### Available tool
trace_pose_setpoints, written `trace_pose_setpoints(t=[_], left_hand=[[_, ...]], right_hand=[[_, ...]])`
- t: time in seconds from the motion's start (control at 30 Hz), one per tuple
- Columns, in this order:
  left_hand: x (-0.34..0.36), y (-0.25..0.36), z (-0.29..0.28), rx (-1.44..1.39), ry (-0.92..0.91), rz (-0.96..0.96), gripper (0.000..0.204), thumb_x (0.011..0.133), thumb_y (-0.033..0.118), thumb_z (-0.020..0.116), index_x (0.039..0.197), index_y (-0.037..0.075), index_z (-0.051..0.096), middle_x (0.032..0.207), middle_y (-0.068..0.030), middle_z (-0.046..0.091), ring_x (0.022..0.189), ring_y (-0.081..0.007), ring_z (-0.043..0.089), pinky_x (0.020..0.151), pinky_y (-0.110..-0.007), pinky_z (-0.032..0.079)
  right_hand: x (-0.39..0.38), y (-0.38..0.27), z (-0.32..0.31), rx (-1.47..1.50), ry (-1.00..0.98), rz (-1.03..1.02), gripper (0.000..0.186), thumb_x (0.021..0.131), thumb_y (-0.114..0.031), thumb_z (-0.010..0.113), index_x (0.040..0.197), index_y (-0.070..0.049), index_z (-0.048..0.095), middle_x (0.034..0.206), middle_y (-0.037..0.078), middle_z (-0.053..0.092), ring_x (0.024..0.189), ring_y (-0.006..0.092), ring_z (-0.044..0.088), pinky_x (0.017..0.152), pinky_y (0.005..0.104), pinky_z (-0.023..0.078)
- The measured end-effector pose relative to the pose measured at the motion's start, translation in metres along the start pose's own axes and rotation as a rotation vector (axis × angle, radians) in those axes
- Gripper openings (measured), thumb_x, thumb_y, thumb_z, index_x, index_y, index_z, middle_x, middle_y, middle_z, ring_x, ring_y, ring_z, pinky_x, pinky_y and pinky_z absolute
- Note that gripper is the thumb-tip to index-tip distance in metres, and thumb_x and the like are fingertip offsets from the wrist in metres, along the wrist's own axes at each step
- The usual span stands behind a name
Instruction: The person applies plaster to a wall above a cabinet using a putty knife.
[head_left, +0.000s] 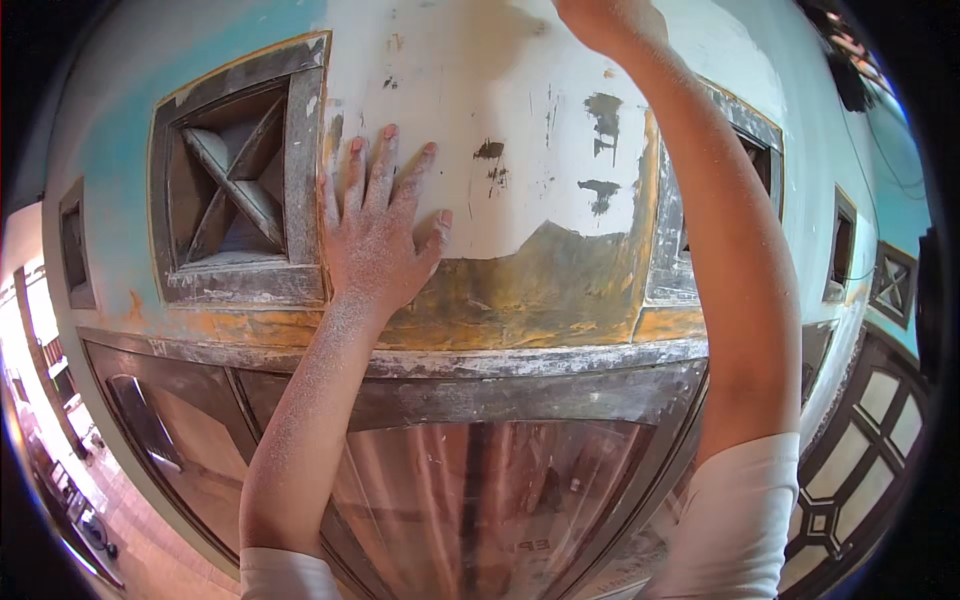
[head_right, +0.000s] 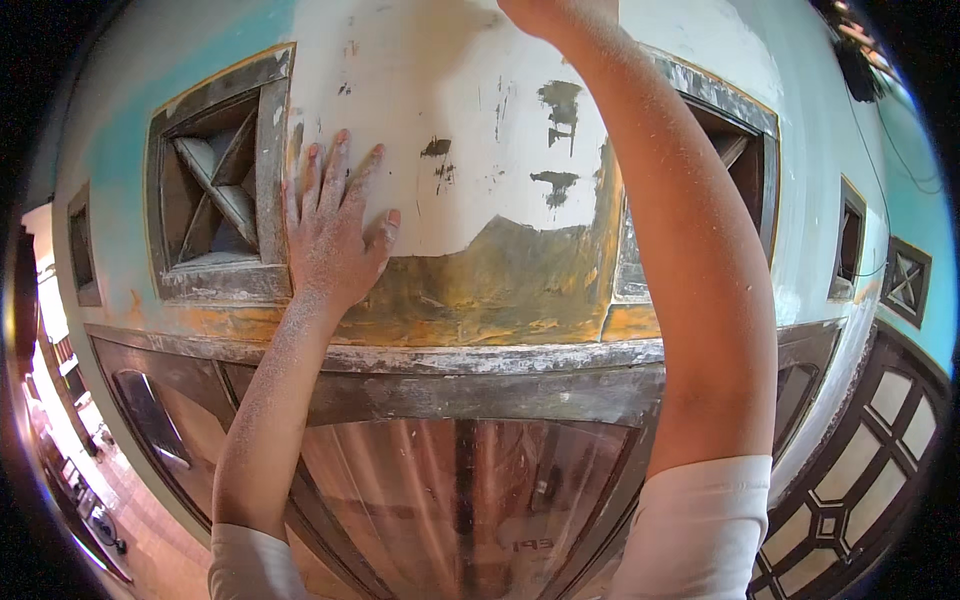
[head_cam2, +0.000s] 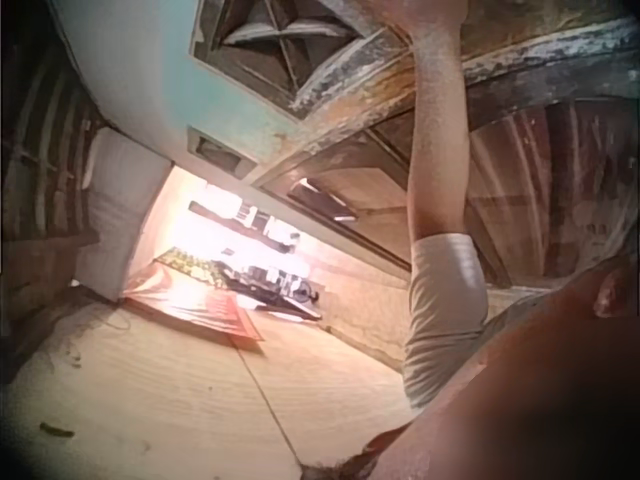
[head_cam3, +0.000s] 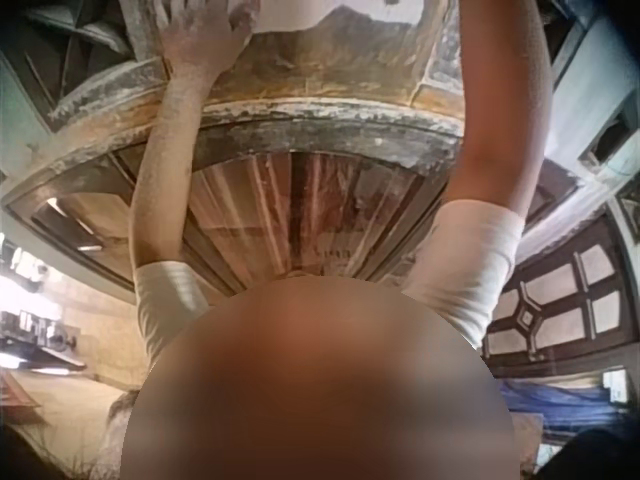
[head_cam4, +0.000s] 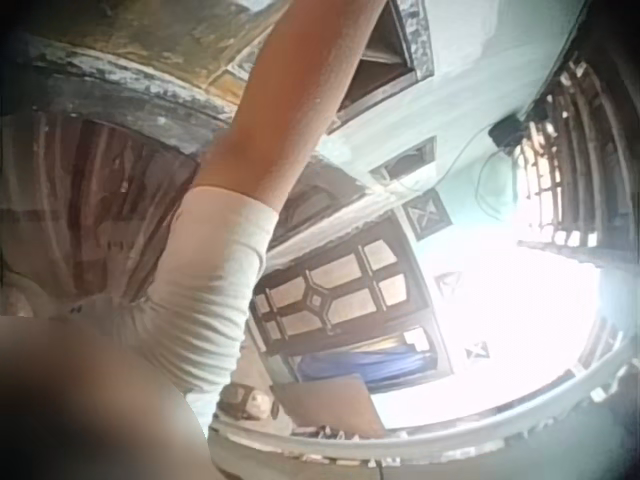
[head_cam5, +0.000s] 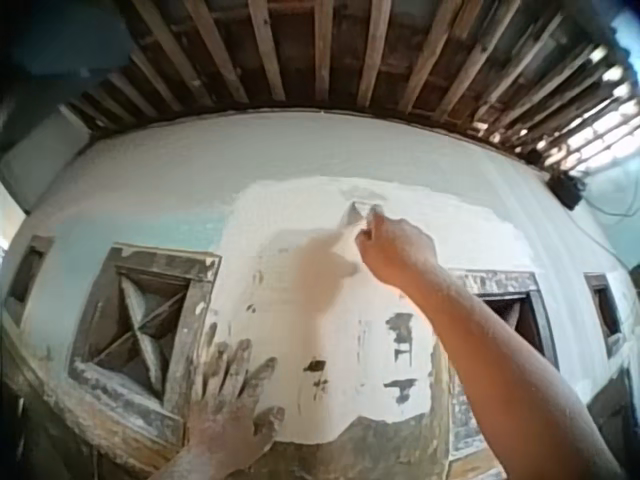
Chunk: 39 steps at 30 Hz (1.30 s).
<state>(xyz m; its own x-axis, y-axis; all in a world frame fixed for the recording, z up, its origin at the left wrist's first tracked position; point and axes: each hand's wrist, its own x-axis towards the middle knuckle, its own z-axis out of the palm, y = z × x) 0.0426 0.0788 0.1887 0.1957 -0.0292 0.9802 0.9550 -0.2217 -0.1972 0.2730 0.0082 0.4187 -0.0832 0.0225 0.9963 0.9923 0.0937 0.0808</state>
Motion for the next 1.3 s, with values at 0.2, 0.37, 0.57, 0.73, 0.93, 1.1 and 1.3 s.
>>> trace_pose_setpoints(t=[0.2, 0.37, 0.57, 0.73, 0.93, 1.1, 1.3], left_hand=[[0.000, 0.003, 0.001, -0.026, -0.015, -0.010, 0.070, 0.093, 0.037, 0.064, 0.157, 0.025, 0.040, 0.168, -0.0100, 0.024, 0.155, -0.0370, 0.020, 0.122, -0.062, 0.014], [0.000, 0.000, 0.001, -0.026, -0.004, -0.003, 0.070, 0.093, 0.038, 0.063, 0.157, 0.027, 0.039, 0.168, -0.0093, 0.025, 0.155, -0.0359, 0.020, 0.123, -0.061, 0.014], [0.001, 0.001, 0.002, -0.036, -0.015, -0.017, 0.069, 0.094, 0.039, 0.063, 0.157, 0.028, 0.039, 0.168, -0.0087, 0.024, 0.155, -0.0348, 0.019, 0.124, -0.061, 0.013], [0.000, 0.000, 0.003, -0.047, -0.004, -0.011, 0.069, 0.094, 0.041, 0.062, 0.157, 0.029, 0.039, 0.168, -0.0085, 0.024, 0.155, -0.0343, 0.020, 0.124, -0.062, 0.013], [-0.003, -0.001, 0.004, -0.056, 0.004, -0.001, 0.068, 0.095, 0.043, 0.061, 0.157, 0.029, 0.038, 0.168, -0.0076, 0.025, 0.155, -0.0341, 0.020, 0.124, -0.062, 0.013], [-0.003, -0.003, 0.003, -0.071, 0.016, -0.007, 0.068, 0.095, 0.044, 0.061, 0.157, 0.030, 0.039, 0.168, -0.0077, 0.025, 0.155, -0.0344, 0.021, 0.124, -0.062, 0.014], [0.001, 0.004, 0.008, -0.030, 0.025, -0.012, 0.068, 0.094, 0.050, 0.060, 0.156, 0.034, 0.038, 0.168, -0.0041, 0.024, 0.156, -0.0305, 0.019, 0.124, -0.060, 0.012]], right_hand=[[0.006, 0.026, 0.005, 0.077, 0.096, 0.115, 0.038, 0.099, -0.035, 0.049, 0.127, -0.011, 0.057, 0.111, 0.023, 0.072, 0.106, 0.0447, 0.067, 0.090, 0.0546, 0.052], [0.001, 0.013, -0.006, 0.078, 0.040, -0.005, 0.033, 0.098, -0.035, 0.051, 0.118, -0.012, 0.064, 0.110, 0.023, 0.072, 0.106, 0.0443, 0.066, 0.089, 0.0543, 0.053], [0.019, 0.014, -0.008, 0.050, 0.085, -0.008, 0.034, 0.098, -0.035, 0.052, 0.120, -0.012, 0.064, 0.116, 0.023, 0.070, 0.110, 0.0441, 0.065, 0.093, 0.0536, 0.052], [0.022, 0.012, -0.011, 0.019, 0.073, -0.001, 0.035, 0.098, -0.036, 0.052, 0.121, -0.011, 0.063, 0.118, 0.023, 0.069, 0.112, 0.0445, 0.064, 0.094, 0.0544, 0.051], [0.017, 0.017, -0.008, 0.028, 0.018, -0.007, 0.037, 0.099, -0.037, 0.051, 0.119, -0.008, 0.063, 0.117, 0.026, 0.069, 0.111, 0.0462, 0.064, 0.094, 0.0553, 0.051], [0.007, 0.019, 0.004, 0.034, 0.070, -0.030, 0.046, 0.099, -0.044, 0.053, 0.124, -0.006, 0.059, 0.113, 0.027, 0.069, 0.109, 0.0481, 0.064, 0.092, 0.0562, 0.051], [-0.106, 0.046, 0.003, 0.189, 0.001, -0.059, 0.038, 0.098, -0.040, 0.058, 0.129, -0.018, 0.059, 0.086, 0.015, 0.075, 0.080, 0.0393, 0.073, 0.071, 0.0481, 0.055]])
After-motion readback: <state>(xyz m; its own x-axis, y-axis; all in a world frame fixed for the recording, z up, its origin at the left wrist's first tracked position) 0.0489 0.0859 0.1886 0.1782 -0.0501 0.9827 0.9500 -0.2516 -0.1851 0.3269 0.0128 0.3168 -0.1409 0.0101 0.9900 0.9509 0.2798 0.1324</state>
